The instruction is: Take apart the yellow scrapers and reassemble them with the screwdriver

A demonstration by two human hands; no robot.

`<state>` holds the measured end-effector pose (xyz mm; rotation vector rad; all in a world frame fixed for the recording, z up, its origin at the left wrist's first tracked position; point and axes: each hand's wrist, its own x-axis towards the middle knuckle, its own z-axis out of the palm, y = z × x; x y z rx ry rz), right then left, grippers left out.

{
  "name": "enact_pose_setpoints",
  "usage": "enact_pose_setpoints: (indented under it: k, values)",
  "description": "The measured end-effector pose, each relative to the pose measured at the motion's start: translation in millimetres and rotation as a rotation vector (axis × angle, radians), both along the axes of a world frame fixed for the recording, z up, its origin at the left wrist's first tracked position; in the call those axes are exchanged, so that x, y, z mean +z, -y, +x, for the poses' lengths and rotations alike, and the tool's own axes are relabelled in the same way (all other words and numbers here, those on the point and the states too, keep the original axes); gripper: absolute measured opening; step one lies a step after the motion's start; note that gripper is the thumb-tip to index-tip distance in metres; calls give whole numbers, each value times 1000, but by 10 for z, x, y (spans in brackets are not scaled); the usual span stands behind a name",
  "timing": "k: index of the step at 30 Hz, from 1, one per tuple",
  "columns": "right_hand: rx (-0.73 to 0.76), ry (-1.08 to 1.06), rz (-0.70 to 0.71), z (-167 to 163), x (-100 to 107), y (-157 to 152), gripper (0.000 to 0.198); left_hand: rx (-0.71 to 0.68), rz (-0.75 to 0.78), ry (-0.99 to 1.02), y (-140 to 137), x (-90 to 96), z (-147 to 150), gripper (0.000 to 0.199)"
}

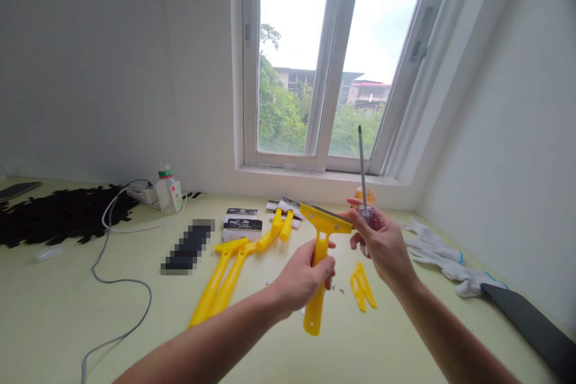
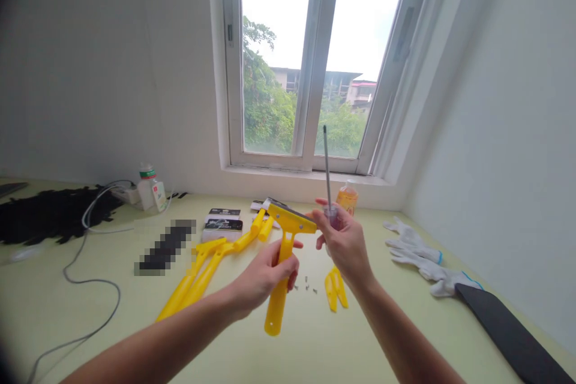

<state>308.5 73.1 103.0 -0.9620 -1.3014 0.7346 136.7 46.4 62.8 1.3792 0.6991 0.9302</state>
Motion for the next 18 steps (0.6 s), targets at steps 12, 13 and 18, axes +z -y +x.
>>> enact_pose_setpoints:
  k: [12,13,18]
  values:
    - [77,620,-116,741,615,417,66,-142,912,-1080,467,-245,-736,35]
    - [47,610,-113,798,651,482,63,-166,1004,-1135,506,-297,-741,41]
    - [-5,658,-140,1109,673,682,43,-223,1213,-1229,540,-477,-751,48]
